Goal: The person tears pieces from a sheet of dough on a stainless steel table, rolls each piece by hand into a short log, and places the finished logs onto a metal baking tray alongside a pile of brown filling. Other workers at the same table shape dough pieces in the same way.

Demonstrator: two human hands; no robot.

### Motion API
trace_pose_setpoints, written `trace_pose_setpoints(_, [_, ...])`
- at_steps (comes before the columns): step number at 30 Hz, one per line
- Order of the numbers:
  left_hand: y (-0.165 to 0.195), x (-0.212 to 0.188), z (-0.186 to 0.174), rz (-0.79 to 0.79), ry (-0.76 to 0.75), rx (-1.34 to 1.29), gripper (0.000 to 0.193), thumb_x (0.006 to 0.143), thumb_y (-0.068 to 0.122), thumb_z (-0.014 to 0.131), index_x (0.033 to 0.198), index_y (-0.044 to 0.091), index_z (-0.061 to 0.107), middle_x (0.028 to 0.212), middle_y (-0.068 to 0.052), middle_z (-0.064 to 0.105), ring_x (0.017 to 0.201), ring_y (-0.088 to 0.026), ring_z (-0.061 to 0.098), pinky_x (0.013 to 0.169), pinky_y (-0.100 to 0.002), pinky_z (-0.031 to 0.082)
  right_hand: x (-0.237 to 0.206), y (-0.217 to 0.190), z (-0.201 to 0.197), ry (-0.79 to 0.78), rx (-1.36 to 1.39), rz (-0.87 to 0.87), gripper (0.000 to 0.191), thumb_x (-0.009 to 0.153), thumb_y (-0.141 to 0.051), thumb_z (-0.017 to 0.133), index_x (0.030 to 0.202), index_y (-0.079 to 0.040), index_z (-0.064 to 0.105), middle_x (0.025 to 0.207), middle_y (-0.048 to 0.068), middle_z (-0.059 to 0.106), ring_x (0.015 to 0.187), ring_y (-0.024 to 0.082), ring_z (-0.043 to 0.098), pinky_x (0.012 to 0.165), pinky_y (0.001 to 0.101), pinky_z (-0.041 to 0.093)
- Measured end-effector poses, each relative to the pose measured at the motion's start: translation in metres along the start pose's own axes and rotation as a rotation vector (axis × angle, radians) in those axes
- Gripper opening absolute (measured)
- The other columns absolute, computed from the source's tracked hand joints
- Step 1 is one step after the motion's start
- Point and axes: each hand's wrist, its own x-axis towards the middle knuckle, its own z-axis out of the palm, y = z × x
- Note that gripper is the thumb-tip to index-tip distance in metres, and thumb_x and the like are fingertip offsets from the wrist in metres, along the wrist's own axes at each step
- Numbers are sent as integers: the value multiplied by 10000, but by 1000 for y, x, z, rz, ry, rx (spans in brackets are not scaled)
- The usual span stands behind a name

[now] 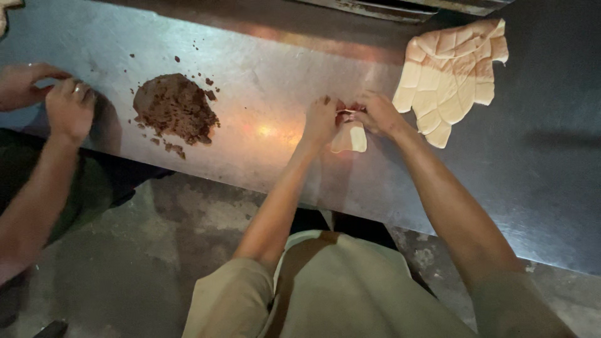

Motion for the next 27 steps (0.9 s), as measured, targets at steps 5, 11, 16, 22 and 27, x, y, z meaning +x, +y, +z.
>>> trace_pose_setpoints(5, [-1,-3,1,-96,-98,-112,306,749,89,801,1030,73,680,980,-154,702,938,-389,667,809,-495,528,-5,2,1,-59,225,128,342,823,-180,807,1125,-68,690,1000,136,714,910,288,714,820,403,554])
trace_pose_setpoints(11, [0,-16,1,-85,-38,-145,210,758,30,748,953,101,716,977,-133,706,945,-375,677,797,-466,547,-11,1,6,53,-31,-147,289,793,-104,848,1003,-9,673,1014,160,650,966,366,646,824,446,520])
trace_pose_setpoints(16, [5,-29,0,-154,-68,-180,148,841,62,724,989,78,719,979,-110,700,949,-356,670,792,-463,532,-25,-8,14,126,-72,-118,269,834,-178,798,1045,-49,692,1018,156,650,974,373,641,810,446,514])
trace_pose_setpoints(22, [7,-45,10,72,69,6,201,844,74,712,1045,76,720,1053,-159,664,983,-367,649,823,-448,544,-48,-29,28,272,16,82,179,1010,-154,698,1160,-57,706,1069,153,663,997,354,649,815,441,516])
trace_pose_setpoints(27, [3,-65,16,191,60,68,363,812,20,690,1172,48,726,1036,-114,629,962,-320,630,820,-412,551,-61,-36,35,384,-316,-249,216,939,-56,685,1152,-26,712,1029,150,670,965,346,664,821,431,540])
